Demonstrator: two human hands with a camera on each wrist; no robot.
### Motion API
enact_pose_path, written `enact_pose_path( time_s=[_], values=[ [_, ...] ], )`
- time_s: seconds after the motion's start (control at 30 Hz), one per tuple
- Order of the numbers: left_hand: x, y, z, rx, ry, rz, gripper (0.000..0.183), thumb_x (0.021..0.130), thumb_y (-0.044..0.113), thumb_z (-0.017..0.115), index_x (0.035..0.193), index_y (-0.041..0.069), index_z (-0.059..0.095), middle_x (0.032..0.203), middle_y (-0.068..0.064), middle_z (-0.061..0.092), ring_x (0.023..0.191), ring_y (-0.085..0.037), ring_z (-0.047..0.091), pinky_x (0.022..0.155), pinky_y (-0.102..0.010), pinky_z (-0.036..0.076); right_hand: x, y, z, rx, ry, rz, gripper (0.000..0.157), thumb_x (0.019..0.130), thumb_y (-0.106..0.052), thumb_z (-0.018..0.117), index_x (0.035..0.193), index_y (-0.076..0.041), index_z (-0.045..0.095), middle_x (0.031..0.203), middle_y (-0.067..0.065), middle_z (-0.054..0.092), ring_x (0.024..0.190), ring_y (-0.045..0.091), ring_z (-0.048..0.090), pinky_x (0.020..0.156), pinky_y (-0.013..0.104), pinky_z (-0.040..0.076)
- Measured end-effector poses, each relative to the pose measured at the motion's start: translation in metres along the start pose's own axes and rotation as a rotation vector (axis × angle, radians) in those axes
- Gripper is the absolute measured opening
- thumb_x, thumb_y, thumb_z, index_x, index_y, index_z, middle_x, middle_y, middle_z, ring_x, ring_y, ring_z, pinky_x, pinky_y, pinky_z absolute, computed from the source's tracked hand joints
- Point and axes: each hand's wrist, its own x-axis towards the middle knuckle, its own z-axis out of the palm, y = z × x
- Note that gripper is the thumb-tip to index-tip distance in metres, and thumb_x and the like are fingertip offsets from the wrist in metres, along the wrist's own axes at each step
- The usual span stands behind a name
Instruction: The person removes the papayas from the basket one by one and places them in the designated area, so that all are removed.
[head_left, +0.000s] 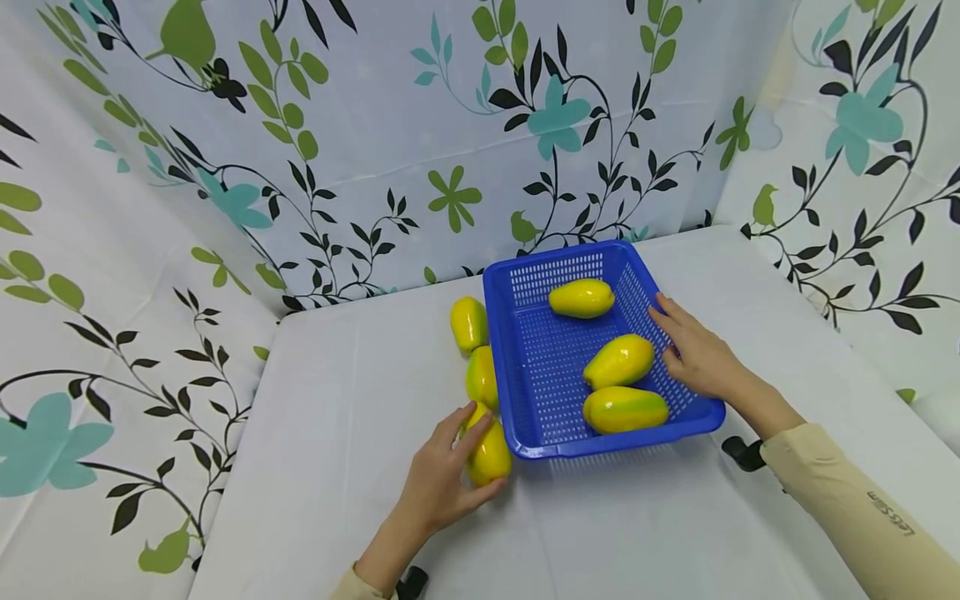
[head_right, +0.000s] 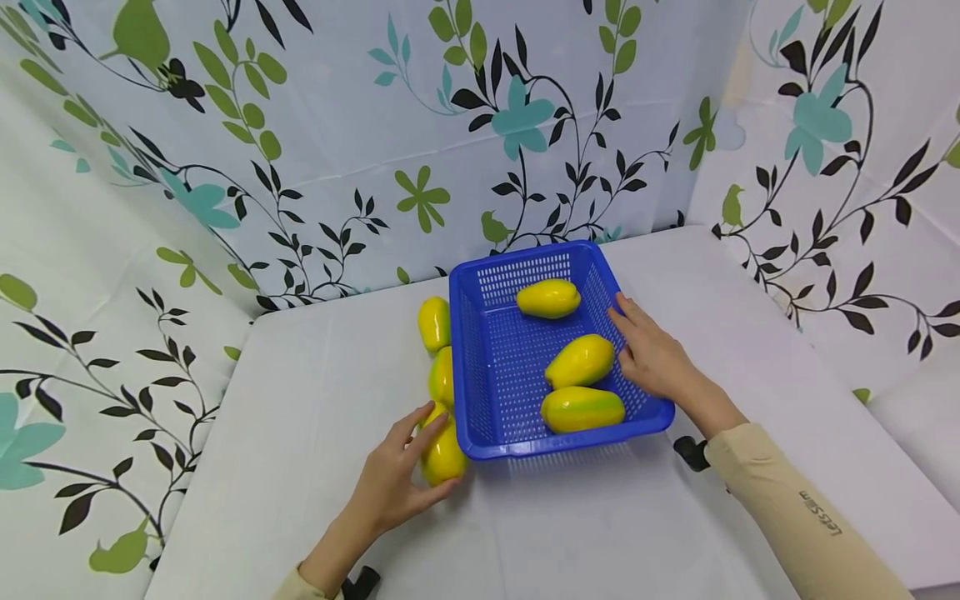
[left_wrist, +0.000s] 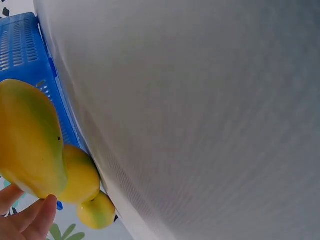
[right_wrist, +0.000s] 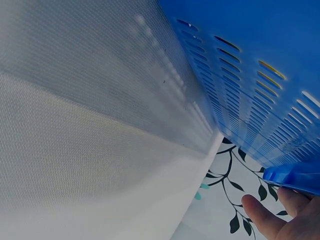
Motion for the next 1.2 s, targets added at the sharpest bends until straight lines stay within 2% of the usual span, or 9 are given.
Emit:
enact_pose_path(
  time_s=[0.3, 0.53, 0.67, 0.77, 1.0, 1.2],
  values=[
    [0.004, 0.004, 0.003, 0.017, -0.088, 0.039, 0.078, 0.072, 0.051, 0.081, 0.137, 0.013, 0.057, 0.141, -0.017, 0.051, 0.127, -0.032, 0.051, 0.091, -0.045, 0.054, 0.0, 0.0, -0.002, -0.012, -0.003, -0.001, 0.063, 0.087, 0.003, 0.049, 0.146, 0.014, 0.03, 0.158, 0.03, 0.014, 0.145, 0.047, 0.017, 0.112, 0.062, 0.022],
    [0.006, 0.004, 0.003, 0.024, -0.144, 0.042, 0.084, 0.072, 0.052, 0.082, 0.141, 0.014, 0.053, 0.144, -0.016, 0.047, 0.132, -0.031, 0.047, 0.092, -0.045, 0.053, 0.0, 0.0, -0.003, -0.012, -0.008, 0.002, 0.063, 0.088, 0.003, 0.05, 0.146, 0.014, 0.031, 0.158, 0.031, 0.014, 0.145, 0.047, 0.017, 0.112, 0.062, 0.022],
    [0.008, 0.003, -0.001, 0.016, -0.147, 0.046, 0.087, 0.07, 0.056, 0.081, 0.14, 0.014, 0.052, 0.145, -0.016, 0.046, 0.131, -0.031, 0.047, 0.091, -0.047, 0.054, 0.0, 0.0, -0.002, -0.019, -0.011, 0.001, 0.062, 0.088, 0.003, 0.049, 0.146, 0.014, 0.031, 0.159, 0.03, 0.013, 0.145, 0.047, 0.017, 0.112, 0.061, 0.022],
    [0.012, 0.0, -0.007, 0.003, -0.124, 0.048, 0.087, 0.07, 0.056, 0.081, 0.14, 0.014, 0.053, 0.144, -0.015, 0.047, 0.13, -0.03, 0.049, 0.09, -0.048, 0.054, 0.001, 0.001, -0.003, -0.019, -0.01, 0.001, 0.062, 0.088, 0.003, 0.049, 0.146, 0.014, 0.031, 0.159, 0.03, 0.013, 0.145, 0.047, 0.017, 0.112, 0.061, 0.021],
    [0.031, -0.01, -0.03, -0.023, -0.076, 0.009, 0.075, 0.078, 0.047, 0.075, 0.141, 0.013, 0.052, 0.147, -0.015, 0.047, 0.128, -0.03, 0.051, 0.094, -0.05, 0.051, 0.001, 0.0, -0.003, -0.013, -0.014, 0.007, 0.062, 0.089, 0.003, 0.05, 0.147, 0.014, 0.03, 0.159, 0.029, 0.013, 0.145, 0.046, 0.017, 0.112, 0.061, 0.022],
    [0.066, -0.017, -0.043, -0.03, -0.075, -0.003, 0.072, 0.081, 0.044, 0.071, 0.143, 0.013, 0.05, 0.148, -0.013, 0.046, 0.13, -0.03, 0.05, 0.098, -0.052, 0.048, 0.0, 0.0, -0.003, -0.01, -0.014, 0.011, 0.062, 0.089, 0.003, 0.05, 0.147, 0.014, 0.03, 0.159, 0.029, 0.013, 0.145, 0.046, 0.017, 0.113, 0.061, 0.022]
  ],
)
